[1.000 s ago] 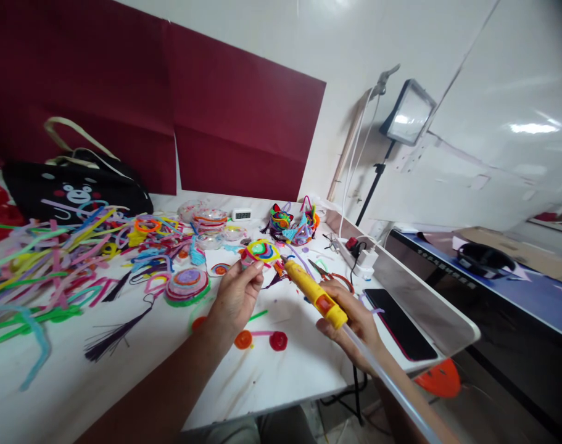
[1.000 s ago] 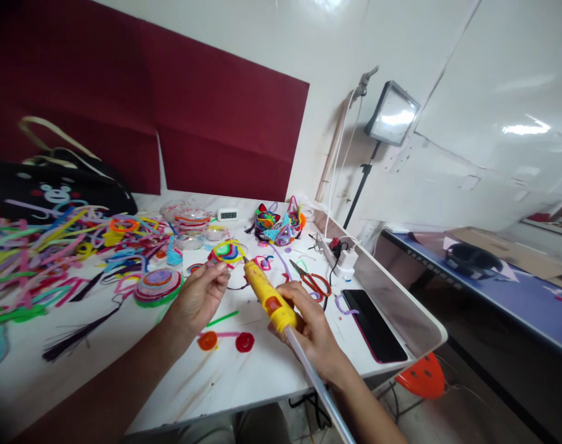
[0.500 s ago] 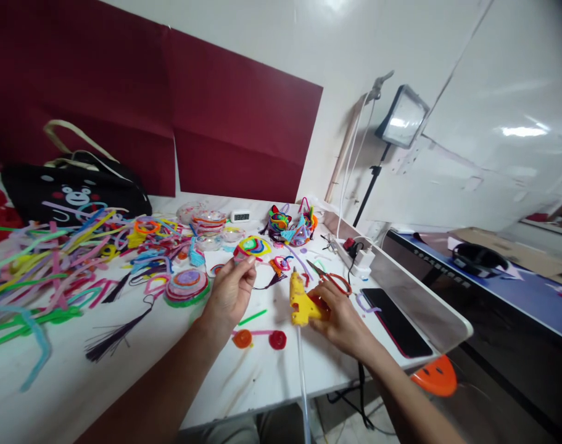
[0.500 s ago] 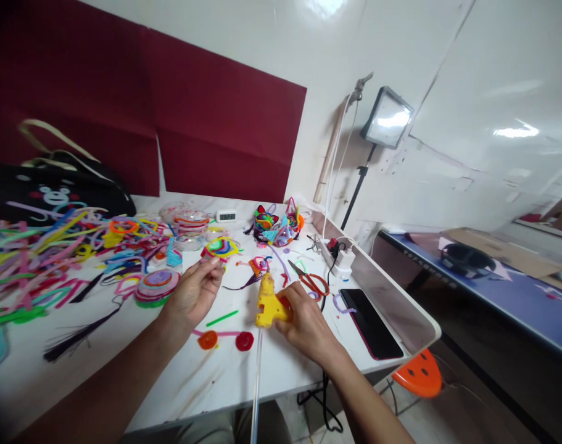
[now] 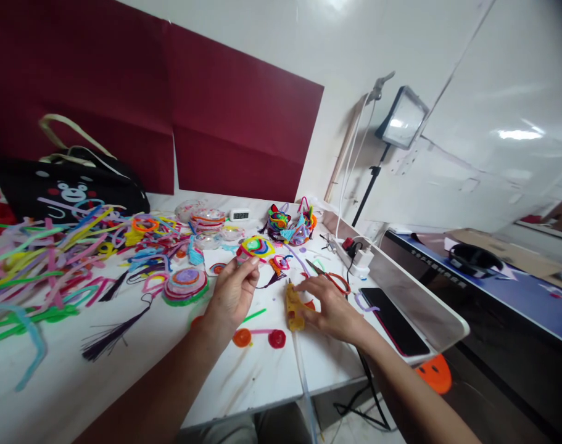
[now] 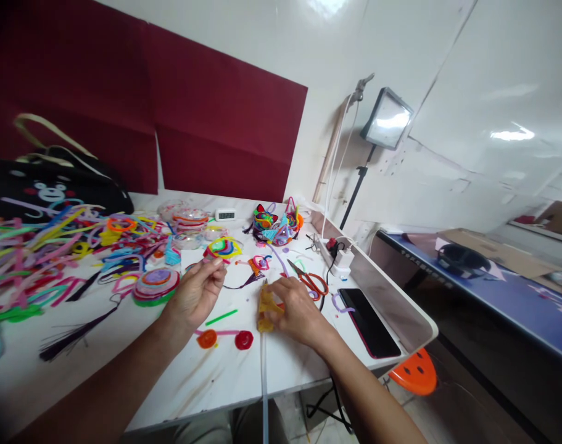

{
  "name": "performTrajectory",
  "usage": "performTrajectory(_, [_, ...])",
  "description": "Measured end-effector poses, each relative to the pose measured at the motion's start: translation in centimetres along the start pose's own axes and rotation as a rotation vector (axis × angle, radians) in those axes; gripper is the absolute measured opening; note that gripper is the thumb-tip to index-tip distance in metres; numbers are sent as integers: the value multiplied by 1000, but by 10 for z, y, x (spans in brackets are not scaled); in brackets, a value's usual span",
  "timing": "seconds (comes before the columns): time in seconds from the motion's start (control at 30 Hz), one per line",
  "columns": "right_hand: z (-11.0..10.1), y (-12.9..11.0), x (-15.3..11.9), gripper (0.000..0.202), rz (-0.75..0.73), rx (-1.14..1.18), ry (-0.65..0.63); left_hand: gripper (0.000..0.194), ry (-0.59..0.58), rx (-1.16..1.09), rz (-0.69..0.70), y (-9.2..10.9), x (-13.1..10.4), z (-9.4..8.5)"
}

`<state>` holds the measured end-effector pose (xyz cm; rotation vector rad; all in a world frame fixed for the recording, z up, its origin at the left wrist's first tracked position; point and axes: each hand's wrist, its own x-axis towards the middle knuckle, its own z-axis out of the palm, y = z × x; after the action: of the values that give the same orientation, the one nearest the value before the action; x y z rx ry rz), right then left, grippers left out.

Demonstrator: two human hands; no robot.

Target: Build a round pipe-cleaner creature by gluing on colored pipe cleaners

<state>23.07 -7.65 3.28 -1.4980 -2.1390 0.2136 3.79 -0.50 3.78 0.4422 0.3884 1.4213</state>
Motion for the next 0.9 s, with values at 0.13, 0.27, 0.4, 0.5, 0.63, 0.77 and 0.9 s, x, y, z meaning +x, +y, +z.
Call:
performTrajectory(0.13, [7, -30, 23, 15, 77, 411, 308, 23, -21, 23, 11, -2, -1, 1])
performTrajectory(0.27, [22, -50, 47, 23, 117, 752, 415, 29, -25, 33, 31, -3, -1, 1])
performTrajectory(0.4, [32, -54, 57, 27, 126, 929, 484, 30, -54, 68, 34, -5, 0, 0])
performTrajectory(0.5, [35, -54, 59, 25, 125, 1003, 517, 30, -50, 72, 30, -5, 0, 0])
performTrajectory(0.63, [35, -54, 59, 24, 133, 1063, 523, 27, -40, 59, 21, -5, -2, 2])
performTrajectory(0.77, [33, -57, 60, 29, 167, 1152, 505, 26, -39, 56, 20, -5, -3, 2])
performTrajectory(0.9, [32, -57, 59, 32, 180, 1178, 490, 26, -49, 56, 31, -6, -2, 0])
